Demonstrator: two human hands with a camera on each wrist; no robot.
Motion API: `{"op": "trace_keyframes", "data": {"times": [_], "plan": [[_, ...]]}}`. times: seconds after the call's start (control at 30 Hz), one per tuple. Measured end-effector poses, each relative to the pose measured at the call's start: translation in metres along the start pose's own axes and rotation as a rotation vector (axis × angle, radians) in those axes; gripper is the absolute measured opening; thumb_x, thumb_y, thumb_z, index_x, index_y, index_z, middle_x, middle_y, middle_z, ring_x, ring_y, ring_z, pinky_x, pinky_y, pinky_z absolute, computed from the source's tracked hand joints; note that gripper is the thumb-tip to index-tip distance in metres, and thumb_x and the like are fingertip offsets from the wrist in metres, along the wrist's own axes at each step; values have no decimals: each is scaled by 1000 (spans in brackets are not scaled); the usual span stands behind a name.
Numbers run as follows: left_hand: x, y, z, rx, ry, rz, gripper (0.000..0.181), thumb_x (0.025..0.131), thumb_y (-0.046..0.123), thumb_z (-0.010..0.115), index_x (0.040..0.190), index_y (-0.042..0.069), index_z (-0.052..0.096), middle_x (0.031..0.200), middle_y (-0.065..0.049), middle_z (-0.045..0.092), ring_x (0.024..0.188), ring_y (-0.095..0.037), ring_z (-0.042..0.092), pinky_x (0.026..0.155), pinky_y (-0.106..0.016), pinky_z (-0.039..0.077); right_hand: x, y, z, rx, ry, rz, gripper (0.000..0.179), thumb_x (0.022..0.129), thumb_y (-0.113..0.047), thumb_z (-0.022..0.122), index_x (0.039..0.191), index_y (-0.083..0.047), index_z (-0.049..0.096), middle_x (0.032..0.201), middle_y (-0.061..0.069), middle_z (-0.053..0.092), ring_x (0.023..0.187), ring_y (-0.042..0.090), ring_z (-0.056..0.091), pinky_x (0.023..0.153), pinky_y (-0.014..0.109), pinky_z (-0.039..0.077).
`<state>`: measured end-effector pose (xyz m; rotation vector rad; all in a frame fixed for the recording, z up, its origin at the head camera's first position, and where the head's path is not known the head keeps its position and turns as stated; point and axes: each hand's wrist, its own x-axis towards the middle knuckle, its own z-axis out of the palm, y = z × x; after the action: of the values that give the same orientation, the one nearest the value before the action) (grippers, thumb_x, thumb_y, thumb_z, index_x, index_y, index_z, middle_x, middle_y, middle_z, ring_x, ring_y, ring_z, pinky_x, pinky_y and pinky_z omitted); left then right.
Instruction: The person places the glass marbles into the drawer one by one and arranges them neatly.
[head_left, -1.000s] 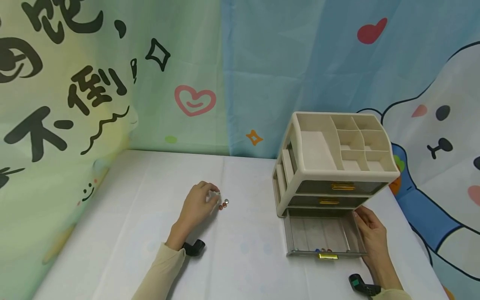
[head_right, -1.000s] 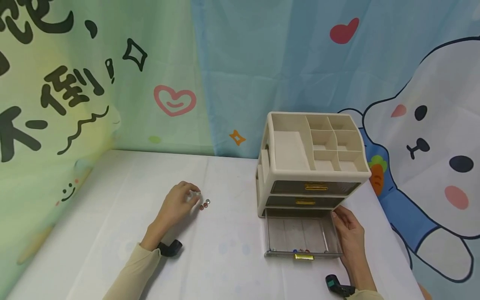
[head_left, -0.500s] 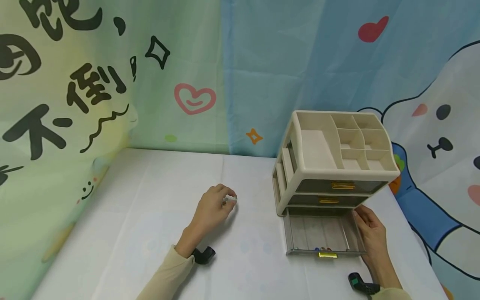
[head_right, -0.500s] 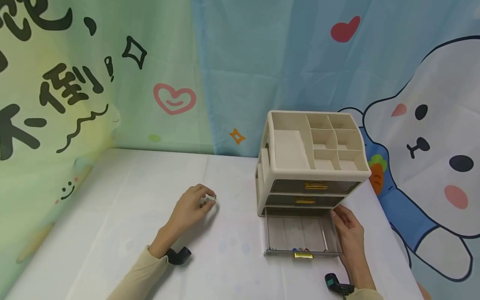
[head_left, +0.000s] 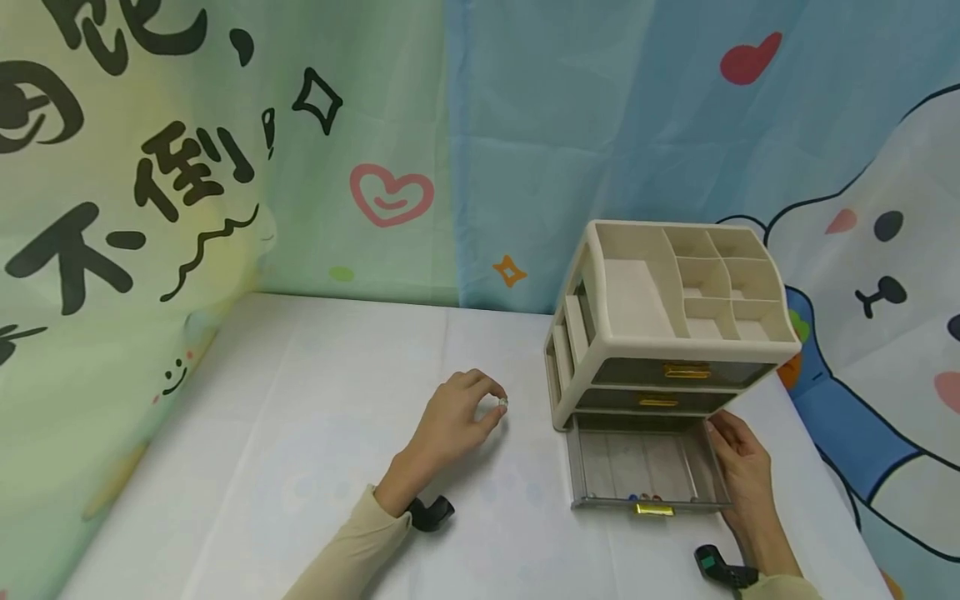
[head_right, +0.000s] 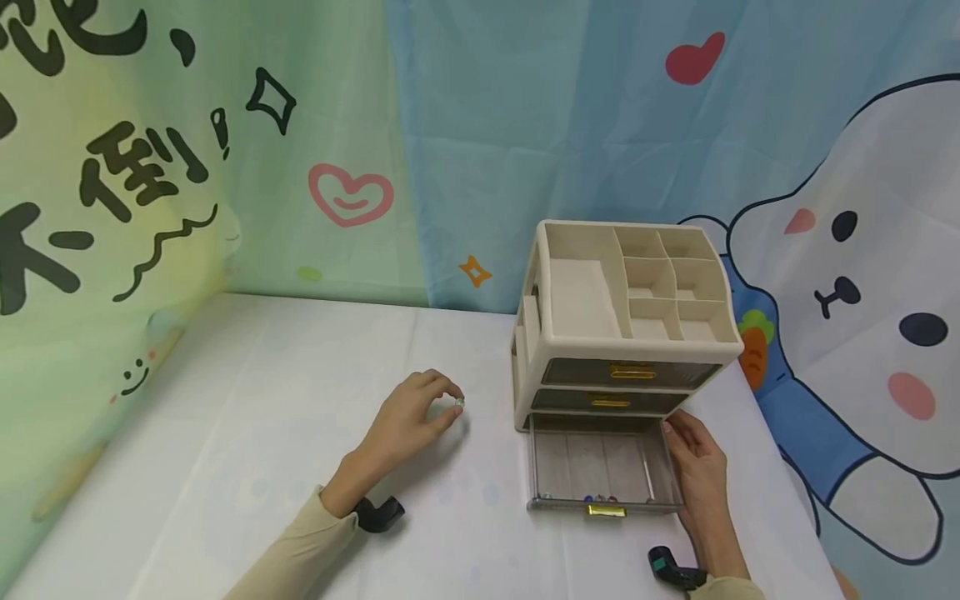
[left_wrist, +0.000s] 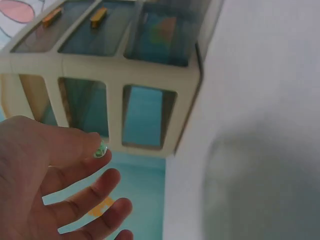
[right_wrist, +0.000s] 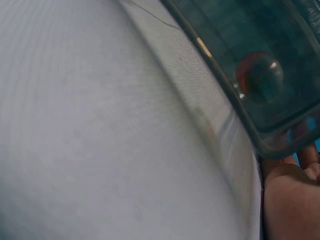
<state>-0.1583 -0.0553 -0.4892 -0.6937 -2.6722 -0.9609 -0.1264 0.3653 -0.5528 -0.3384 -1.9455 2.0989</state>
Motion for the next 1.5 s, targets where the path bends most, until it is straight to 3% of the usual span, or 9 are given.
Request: {"op": "trace_keyframes", "data": {"times": [0.4,1.0,1.13,1.23,1.37,1.5], "plan": [[15,36,1,14,-66,55,12,98,27,73,107,20,74,112,5,72,102,-19,66,81,-31,54,1,-1,0,6,-11,-2,36,102,-5,64,138,-7,64,119,-18,73,112,-4,65,92,7,48],[29,77,17,-26,-141,284,16,101,31,70,112,21,74,115,8,70,107,-12,65,88,-23,51,-1,-1,0,12,-19,-9,36,103,-4,63,139,-6,64,119,-18,72,113,-3,64,92,7,49],[32,86,23,-5,-165,352,15,102,33,69,112,23,74,114,11,69,111,-8,64,94,-18,50,-1,0,-1,7,-22,0,37,103,-5,63,140,-7,63,120,-19,72,113,-4,64,93,6,48],[35,93,27,14,-190,402,16,103,34,67,113,24,73,113,13,68,108,-5,63,91,-15,49,-1,-1,-1,4,-14,0,37,102,-5,64,139,-7,64,119,-19,73,112,-5,65,92,6,48],[38,99,31,31,-238,430,19,103,36,65,117,25,73,116,12,68,109,-5,62,88,-13,49,0,-1,-1,13,-12,-3,37,102,-5,64,139,-7,64,119,-19,73,112,-4,65,92,6,49],[40,102,37,54,-279,451,20,104,37,64,118,26,73,119,12,69,112,-6,62,94,-15,49,-1,0,-1,18,-12,1,37,102,-5,64,140,-7,64,119,-19,73,113,-4,64,92,6,49]]}}
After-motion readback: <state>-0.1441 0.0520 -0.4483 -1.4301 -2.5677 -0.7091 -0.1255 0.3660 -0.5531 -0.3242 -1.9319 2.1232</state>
